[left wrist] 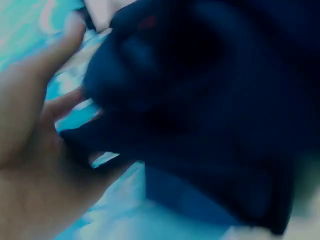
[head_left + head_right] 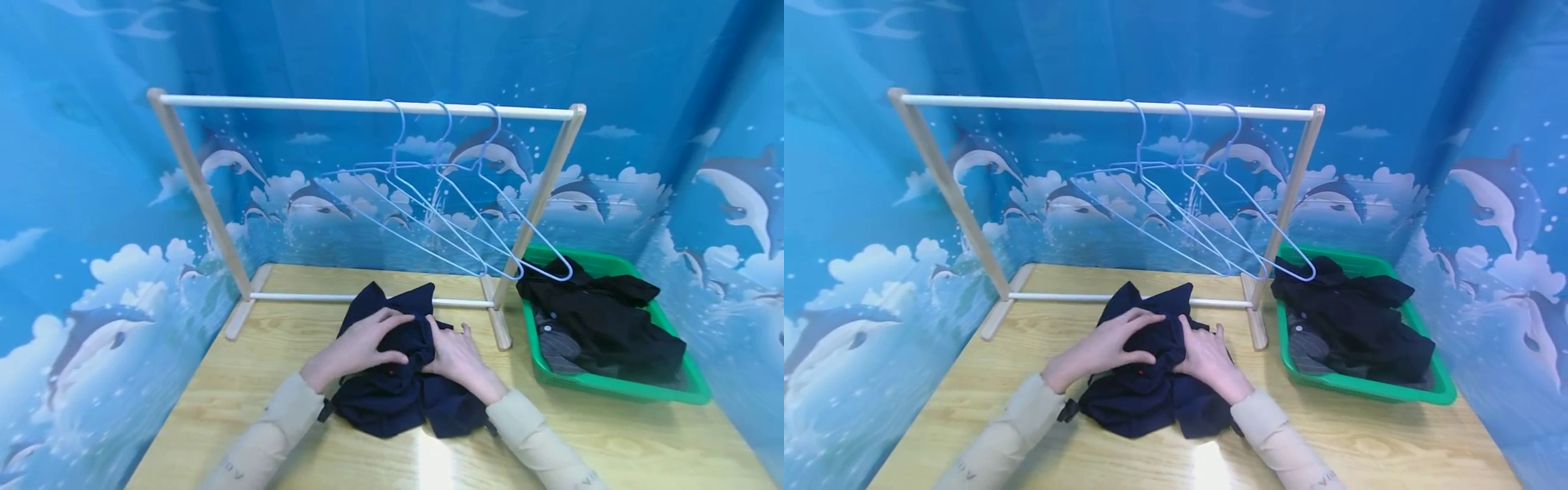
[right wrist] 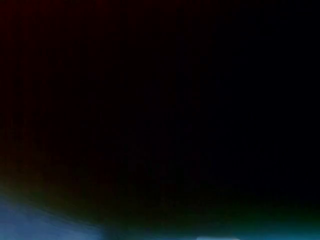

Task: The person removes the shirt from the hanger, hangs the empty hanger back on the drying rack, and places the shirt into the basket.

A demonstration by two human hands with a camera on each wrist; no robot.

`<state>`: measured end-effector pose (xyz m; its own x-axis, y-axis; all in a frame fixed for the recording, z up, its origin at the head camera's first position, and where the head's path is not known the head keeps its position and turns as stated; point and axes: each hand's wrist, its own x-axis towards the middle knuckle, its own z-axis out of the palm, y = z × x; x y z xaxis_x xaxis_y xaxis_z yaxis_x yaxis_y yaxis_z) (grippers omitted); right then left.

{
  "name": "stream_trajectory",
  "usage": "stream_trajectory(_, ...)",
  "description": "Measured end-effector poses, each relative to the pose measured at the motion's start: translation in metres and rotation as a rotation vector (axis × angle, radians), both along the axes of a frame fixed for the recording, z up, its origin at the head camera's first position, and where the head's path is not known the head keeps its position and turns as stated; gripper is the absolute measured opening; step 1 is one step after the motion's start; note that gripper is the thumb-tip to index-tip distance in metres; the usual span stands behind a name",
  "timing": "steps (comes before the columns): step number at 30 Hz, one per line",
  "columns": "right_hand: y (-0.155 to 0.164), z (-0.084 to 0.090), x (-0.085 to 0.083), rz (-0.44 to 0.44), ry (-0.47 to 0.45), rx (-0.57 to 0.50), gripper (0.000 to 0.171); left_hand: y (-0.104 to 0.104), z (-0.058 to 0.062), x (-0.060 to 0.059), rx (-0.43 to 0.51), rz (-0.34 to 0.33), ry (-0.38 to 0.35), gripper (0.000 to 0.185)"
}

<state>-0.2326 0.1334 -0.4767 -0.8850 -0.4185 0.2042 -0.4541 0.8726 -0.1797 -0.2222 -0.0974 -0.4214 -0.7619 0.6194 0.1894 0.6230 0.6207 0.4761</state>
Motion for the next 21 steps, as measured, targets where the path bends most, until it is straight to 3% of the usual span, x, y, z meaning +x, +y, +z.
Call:
stream_trajectory(2,-0.001,0.0,0.0,-0.002,-0.004,-0.001,0.105,0.004,-0.014,-0.003,-0.081,-0.058,-0.088,0.098)
stream_trajectory(4,-0.002,0.0,0.0,-0.002,-0.014,0.002,0.106,0.006,-0.026,-0.006,-0.127,-0.093,-0.17,0.118)
stream_trajectory(6,-0.002,-0.001,-0.001,0.001,-0.029,0.004,0.106,0.005,-0.035,-0.009,-0.156,-0.111,-0.169,0.128)
stream_trajectory(9,-0.001,-0.001,0.0,0.013,-0.061,-0.002,0.106,0.002,-0.041,-0.011,-0.163,-0.089,-0.123,0.134)
stream_trajectory(14,0.006,0.0,-0.001,0.076,-0.09,-0.023,0.11,0.001,-0.044,-0.017,-0.216,0.023,-0.02,0.14)
stream_trajectory(17,0.013,0.0,-0.003,0.149,-0.095,-0.002,0.113,0.002,-0.044,-0.023,-0.261,0.055,-0.044,0.139)
stream_trajectory(21,0.026,0.005,-0.006,0.256,-0.147,-0.007,0.114,0.001,-0.044,-0.032,-0.307,0.044,-0.102,0.129)
